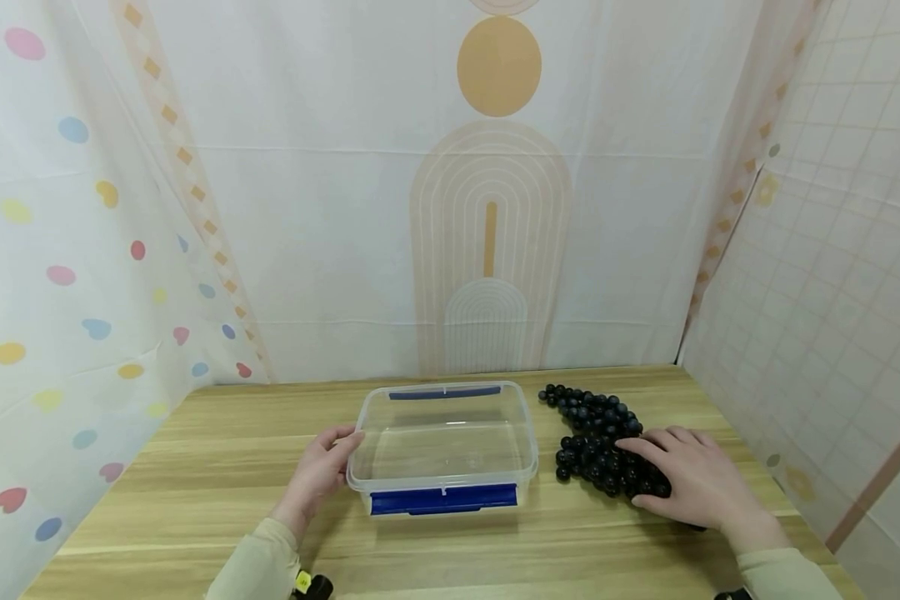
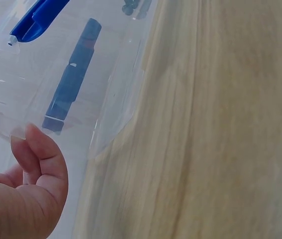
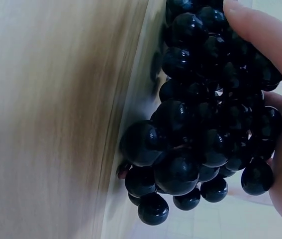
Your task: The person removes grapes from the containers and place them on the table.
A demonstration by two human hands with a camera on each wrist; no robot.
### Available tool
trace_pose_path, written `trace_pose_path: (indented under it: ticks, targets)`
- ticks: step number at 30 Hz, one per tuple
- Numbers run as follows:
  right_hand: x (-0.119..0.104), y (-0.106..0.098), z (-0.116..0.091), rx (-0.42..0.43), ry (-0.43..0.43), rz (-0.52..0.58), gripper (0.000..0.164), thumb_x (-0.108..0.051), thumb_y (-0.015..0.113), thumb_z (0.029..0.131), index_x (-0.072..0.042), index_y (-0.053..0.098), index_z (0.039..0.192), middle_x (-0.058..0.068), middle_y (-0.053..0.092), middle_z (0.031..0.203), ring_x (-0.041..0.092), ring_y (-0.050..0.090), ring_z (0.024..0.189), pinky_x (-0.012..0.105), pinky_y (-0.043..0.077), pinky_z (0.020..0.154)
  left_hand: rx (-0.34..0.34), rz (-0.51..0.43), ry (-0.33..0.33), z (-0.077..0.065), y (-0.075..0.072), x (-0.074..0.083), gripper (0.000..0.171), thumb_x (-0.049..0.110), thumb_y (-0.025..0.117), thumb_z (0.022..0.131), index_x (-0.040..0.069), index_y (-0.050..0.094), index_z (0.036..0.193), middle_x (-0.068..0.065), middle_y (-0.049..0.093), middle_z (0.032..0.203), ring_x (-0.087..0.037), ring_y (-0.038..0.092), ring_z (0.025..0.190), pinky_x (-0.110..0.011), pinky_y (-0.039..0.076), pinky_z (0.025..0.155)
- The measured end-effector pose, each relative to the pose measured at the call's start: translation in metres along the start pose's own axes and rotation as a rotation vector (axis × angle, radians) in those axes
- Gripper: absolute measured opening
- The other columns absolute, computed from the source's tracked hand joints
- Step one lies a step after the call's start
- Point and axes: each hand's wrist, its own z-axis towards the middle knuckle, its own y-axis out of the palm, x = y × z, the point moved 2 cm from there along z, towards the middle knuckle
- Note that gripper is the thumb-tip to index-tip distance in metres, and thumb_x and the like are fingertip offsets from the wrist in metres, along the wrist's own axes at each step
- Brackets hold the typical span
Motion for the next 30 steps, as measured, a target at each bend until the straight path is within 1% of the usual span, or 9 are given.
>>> trace_pose_path:
  ticks: [5, 11, 22, 26, 30]
  targets:
    - [-0.0024, -0.0023, 0.0000, -0.001, 0.004, 0.018, 0.063, -0.059, 0.068, 0.073, -0.028, 0.055, 0.126, -0.003, 0.056, 0.114, 0.024, 0.054, 0.100, 0.051, 0.041, 0.080, 0.007, 0.004, 0.000, -0.0001, -0.0004, -0.0017, 0.044, 0.027, 0.060, 0.090, 0.000, 0.050, 0.123, -0.022, 0.060, 0.097, -0.025, 0.061, 0.074, -0.031, 0.050, 0.061]
    - [-0.0039, -0.0041, -0.0007, 0.004, 0.014, 0.045, 0.055, -0.055, 0.067, 0.076, -0.027, 0.057, 0.124, -0.003, 0.057, 0.114, 0.024, 0.054, 0.102, 0.051, 0.039, 0.083, 0.018, -0.005, 0.004, -0.0007, 0.0011, -0.0020, 0.042, 0.027, 0.061, 0.089, -0.001, 0.052, 0.119, -0.019, 0.061, 0.093, -0.023, 0.060, 0.071, -0.030, 0.049, 0.059]
    - [-0.0027, -0.0039, -0.0018, 0.035, 0.012, 0.065, 0.054, -0.049, 0.069, 0.078, -0.028, 0.056, 0.125, -0.005, 0.057, 0.114, 0.023, 0.054, 0.102, 0.050, 0.038, 0.083, 0.032, -0.002, 0.018, -0.0048, 0.0017, 0.0008, 0.042, 0.027, 0.061, 0.090, -0.003, 0.053, 0.117, -0.011, 0.061, 0.087, -0.019, 0.058, 0.071, -0.029, 0.048, 0.059]
    - [-0.0034, -0.0052, -0.0014, 0.052, 0.007, 0.064, 0.053, -0.048, 0.069, 0.078, -0.027, 0.056, 0.125, -0.005, 0.057, 0.113, 0.023, 0.054, 0.101, 0.050, 0.038, 0.083, 0.042, 0.013, 0.011, -0.0049, 0.0017, 0.0008, 0.042, 0.029, 0.062, 0.089, -0.002, 0.054, 0.116, -0.011, 0.060, 0.089, -0.019, 0.058, 0.071, -0.029, 0.048, 0.060]
    - [-0.0042, -0.0063, -0.0008, 0.062, 0.012, 0.069, 0.052, -0.046, 0.070, 0.078, -0.026, 0.057, 0.124, -0.005, 0.058, 0.112, 0.023, 0.054, 0.100, 0.050, 0.039, 0.083, 0.045, 0.008, 0.008, -0.0046, 0.0018, 0.0010, 0.041, 0.029, 0.062, 0.089, -0.002, 0.054, 0.115, -0.012, 0.059, 0.089, -0.019, 0.058, 0.072, -0.029, 0.048, 0.060]
